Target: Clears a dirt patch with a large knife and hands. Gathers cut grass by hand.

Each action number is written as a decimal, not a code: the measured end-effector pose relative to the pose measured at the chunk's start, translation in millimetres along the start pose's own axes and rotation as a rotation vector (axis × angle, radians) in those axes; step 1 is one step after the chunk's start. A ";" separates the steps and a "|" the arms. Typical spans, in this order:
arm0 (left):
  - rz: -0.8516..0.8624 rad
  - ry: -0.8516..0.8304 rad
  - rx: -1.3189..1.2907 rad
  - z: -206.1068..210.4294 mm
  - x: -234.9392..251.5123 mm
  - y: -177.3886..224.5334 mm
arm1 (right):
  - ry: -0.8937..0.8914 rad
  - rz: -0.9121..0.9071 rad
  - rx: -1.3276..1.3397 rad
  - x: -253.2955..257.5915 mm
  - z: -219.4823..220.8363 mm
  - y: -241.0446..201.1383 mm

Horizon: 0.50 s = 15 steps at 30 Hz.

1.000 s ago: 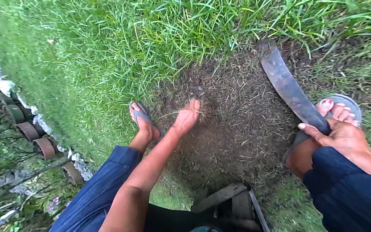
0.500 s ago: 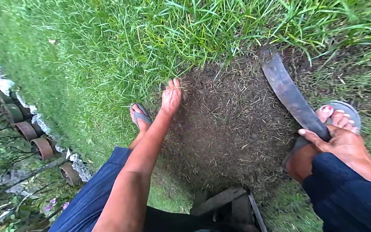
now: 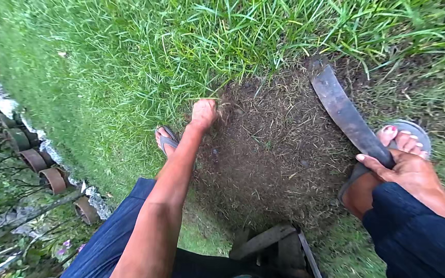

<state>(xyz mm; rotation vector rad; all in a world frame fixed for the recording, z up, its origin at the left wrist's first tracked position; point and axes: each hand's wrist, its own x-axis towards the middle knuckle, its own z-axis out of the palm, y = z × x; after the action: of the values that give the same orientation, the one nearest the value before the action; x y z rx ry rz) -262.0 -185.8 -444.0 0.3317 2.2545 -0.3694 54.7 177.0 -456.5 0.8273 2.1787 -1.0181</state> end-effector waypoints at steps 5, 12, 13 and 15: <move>0.258 -0.097 0.014 52.6 -68.8 25.2 | -0.007 -0.031 0.003 -0.7 -1.8 0.7; 0.578 0.282 -0.024 55.2 -71.6 64.0 | 0.010 -0.055 -0.022 0.8 0.2 7.3; 0.561 0.325 0.005 44.6 -60.3 69.5 | 0.011 -0.049 -0.022 0.4 0.4 6.4; 0.506 0.356 0.064 25.0 -36.1 76.3 | 0.012 -0.027 -0.017 0.0 1.3 3.8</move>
<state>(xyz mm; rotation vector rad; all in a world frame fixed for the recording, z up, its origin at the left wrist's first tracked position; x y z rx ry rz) -194.9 -128.9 -444.1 1.0448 2.3928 -0.1177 57.8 177.9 -458.9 0.8003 2.2107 -1.0092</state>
